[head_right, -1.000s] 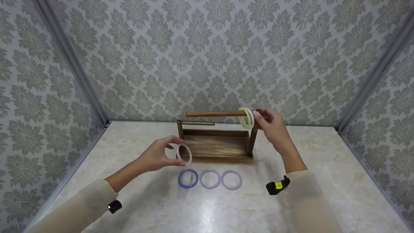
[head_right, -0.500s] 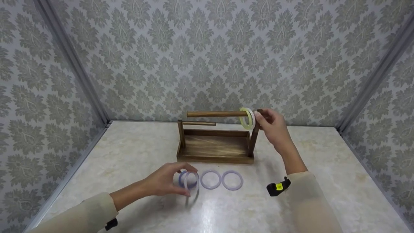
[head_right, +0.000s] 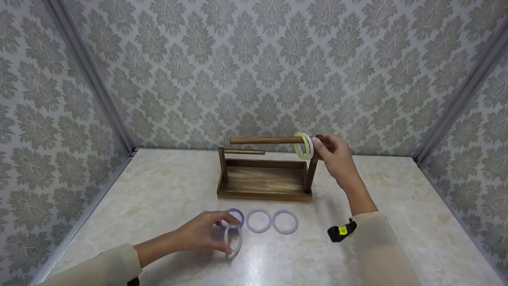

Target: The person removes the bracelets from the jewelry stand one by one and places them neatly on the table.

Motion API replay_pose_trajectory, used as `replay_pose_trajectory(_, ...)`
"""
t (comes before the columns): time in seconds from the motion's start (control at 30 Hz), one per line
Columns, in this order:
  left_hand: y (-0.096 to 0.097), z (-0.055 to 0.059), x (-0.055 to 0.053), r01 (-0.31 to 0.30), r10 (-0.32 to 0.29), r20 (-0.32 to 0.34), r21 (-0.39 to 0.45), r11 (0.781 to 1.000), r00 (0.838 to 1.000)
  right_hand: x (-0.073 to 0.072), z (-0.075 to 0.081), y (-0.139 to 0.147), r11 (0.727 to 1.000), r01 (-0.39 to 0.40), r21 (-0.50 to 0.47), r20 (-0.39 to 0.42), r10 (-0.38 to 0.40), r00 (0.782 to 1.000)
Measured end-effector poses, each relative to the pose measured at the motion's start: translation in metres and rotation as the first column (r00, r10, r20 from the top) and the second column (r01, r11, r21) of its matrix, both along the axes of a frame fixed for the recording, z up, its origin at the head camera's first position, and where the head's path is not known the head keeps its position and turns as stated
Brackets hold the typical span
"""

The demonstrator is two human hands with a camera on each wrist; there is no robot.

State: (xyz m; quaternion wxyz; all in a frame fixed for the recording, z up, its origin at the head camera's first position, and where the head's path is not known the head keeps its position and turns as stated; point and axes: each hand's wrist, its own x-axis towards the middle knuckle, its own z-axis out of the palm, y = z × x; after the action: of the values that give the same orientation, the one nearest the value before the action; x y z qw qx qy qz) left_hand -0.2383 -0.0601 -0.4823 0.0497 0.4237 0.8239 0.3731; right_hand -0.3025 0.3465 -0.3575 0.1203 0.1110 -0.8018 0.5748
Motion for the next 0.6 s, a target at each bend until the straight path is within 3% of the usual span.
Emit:
replay_pose_trajectory(0.2, -0.0023, -0.0024, 0.0016, -0.024, 0.025, 0.018, -0.042, 0.999, 1.000, 0.0006, -0.0013, 0.0002, 1.000, 0.007, 0.007, -0.002, -0.007, 1.000)
replay_pose_trajectory(0.6, -0.0099, -0.0006, 0.0055, -0.051, 0.021, -0.149, -0.197, 0.979, 0.989, -0.0030, -0.0028, 0.0022, 0.999, -0.019, -0.034, -0.005, 0.018, 1.000)
